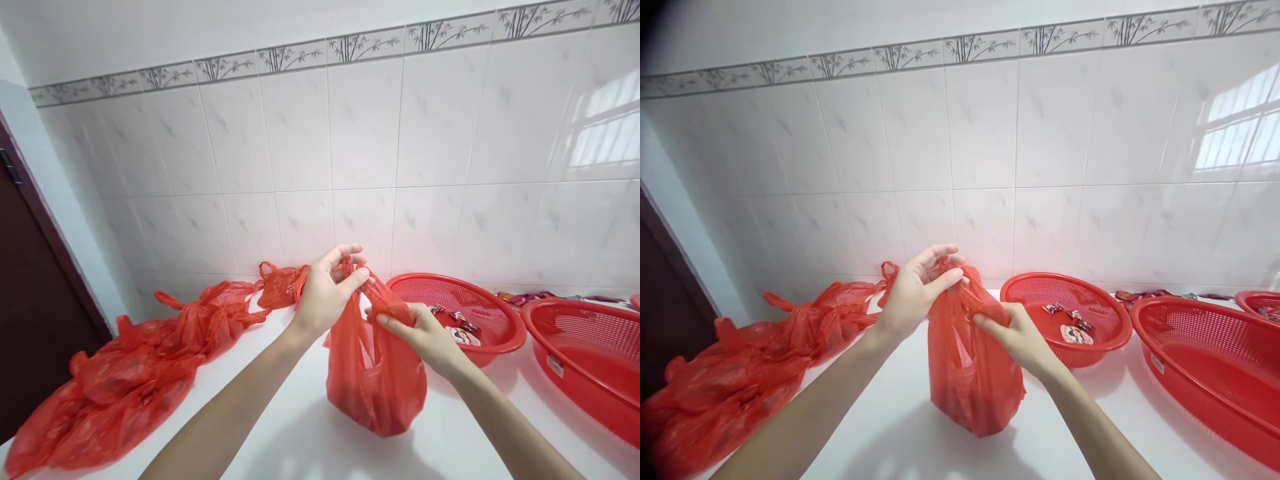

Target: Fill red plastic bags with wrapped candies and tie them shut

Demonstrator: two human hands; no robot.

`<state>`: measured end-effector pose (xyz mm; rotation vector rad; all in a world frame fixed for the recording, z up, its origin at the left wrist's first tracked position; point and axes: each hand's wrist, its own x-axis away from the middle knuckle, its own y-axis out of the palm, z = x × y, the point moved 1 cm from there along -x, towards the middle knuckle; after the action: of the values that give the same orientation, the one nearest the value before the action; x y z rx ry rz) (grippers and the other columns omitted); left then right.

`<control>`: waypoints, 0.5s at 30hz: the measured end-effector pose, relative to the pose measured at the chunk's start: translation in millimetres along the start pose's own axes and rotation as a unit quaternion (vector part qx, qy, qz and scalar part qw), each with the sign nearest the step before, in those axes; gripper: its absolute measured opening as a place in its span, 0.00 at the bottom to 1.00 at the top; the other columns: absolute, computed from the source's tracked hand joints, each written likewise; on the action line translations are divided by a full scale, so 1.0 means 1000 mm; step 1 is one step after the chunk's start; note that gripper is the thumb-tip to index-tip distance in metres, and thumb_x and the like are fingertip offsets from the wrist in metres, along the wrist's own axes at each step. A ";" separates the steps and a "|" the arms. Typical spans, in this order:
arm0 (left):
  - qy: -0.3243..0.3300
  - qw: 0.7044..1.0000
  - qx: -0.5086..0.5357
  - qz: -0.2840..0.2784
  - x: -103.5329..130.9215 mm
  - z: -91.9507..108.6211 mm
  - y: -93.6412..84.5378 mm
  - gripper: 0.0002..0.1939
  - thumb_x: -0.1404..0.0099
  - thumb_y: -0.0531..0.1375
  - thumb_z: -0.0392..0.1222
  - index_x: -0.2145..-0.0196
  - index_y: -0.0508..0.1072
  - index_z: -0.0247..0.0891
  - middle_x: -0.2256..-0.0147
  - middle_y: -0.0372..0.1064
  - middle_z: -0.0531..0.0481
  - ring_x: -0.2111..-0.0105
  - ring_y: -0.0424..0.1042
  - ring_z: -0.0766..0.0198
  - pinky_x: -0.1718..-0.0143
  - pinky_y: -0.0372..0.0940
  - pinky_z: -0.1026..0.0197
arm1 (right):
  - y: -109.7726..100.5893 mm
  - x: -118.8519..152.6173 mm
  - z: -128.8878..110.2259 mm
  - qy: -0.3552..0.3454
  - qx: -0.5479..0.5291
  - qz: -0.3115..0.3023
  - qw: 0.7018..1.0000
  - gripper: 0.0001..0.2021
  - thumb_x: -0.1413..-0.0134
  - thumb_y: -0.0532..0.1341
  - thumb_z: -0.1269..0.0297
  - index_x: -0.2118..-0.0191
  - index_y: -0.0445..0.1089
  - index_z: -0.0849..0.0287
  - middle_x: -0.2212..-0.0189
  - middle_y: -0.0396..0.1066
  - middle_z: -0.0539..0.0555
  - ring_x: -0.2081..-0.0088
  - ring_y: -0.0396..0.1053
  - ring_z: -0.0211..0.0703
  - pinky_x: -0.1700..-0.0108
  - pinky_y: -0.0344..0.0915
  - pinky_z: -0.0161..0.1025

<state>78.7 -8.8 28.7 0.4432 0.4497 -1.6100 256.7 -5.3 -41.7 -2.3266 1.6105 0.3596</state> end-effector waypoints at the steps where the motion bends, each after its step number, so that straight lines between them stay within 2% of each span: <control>1: -0.004 1.000 -0.008 0.001 0.000 -0.003 -0.003 0.21 0.42 0.66 0.40 0.51 0.71 0.37 0.56 0.74 0.45 0.65 0.78 0.62 0.60 0.74 0.57 | -0.001 -0.001 0.005 0.016 -0.041 0.008 0.999 0.16 0.46 0.69 0.48 0.61 0.81 0.55 0.62 0.81 0.57 0.59 0.77 0.57 0.54 0.72 0.50; 4: -0.030 0.997 -0.063 -0.011 0.001 -0.006 -0.016 0.25 0.42 0.67 0.42 0.47 0.70 0.40 0.50 0.71 0.43 0.64 0.77 0.62 0.58 0.73 0.56 | -0.006 -0.004 0.012 0.037 -0.157 0.051 0.986 0.18 0.49 0.70 0.46 0.63 0.81 0.57 0.60 0.81 0.58 0.59 0.77 0.54 0.54 0.72 0.46; 7: -0.055 0.992 -0.107 -0.024 0.003 -0.002 -0.031 0.26 0.43 0.67 0.40 0.46 0.70 0.40 0.51 0.72 0.44 0.64 0.77 0.63 0.57 0.73 0.57 | -0.011 -0.010 0.016 0.038 -0.227 0.072 0.970 0.17 0.50 0.71 0.48 0.64 0.81 0.57 0.60 0.80 0.58 0.57 0.76 0.52 0.52 0.71 0.44; 9: -0.070 0.990 -0.120 -0.026 0.003 0.001 -0.041 0.27 0.43 0.67 0.39 0.46 0.70 0.40 0.53 0.73 0.45 0.66 0.77 0.63 0.60 0.73 0.57 | -0.014 -0.013 0.020 0.033 -0.262 0.085 0.961 0.15 0.52 0.72 0.49 0.67 0.80 0.56 0.63 0.80 0.56 0.57 0.76 0.51 0.50 0.70 0.44; 12: -0.086 0.986 -0.140 -0.033 0.004 0.006 -0.054 0.24 0.43 0.67 0.40 0.49 0.72 0.41 0.57 0.75 0.47 0.69 0.77 0.63 0.64 0.74 0.57 | -0.019 -0.017 0.026 0.043 -0.302 0.107 0.946 0.14 0.53 0.72 0.50 0.68 0.78 0.56 0.67 0.79 0.54 0.59 0.76 0.51 0.50 0.69 0.45; 15: -0.094 0.983 -0.154 -0.019 0.006 0.007 -0.066 0.17 0.44 0.68 0.42 0.56 0.76 0.39 0.59 0.77 0.45 0.70 0.77 0.61 0.63 0.74 0.55 | -0.026 -0.021 0.032 0.050 -0.335 0.118 0.933 0.13 0.52 0.72 0.51 0.67 0.78 0.55 0.67 0.79 0.54 0.60 0.76 0.50 0.52 0.70 0.45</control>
<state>12.0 -12.4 33.4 0.0487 0.5551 -1.5674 272.9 33.5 -61.5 -2.6391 2.0712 0.9980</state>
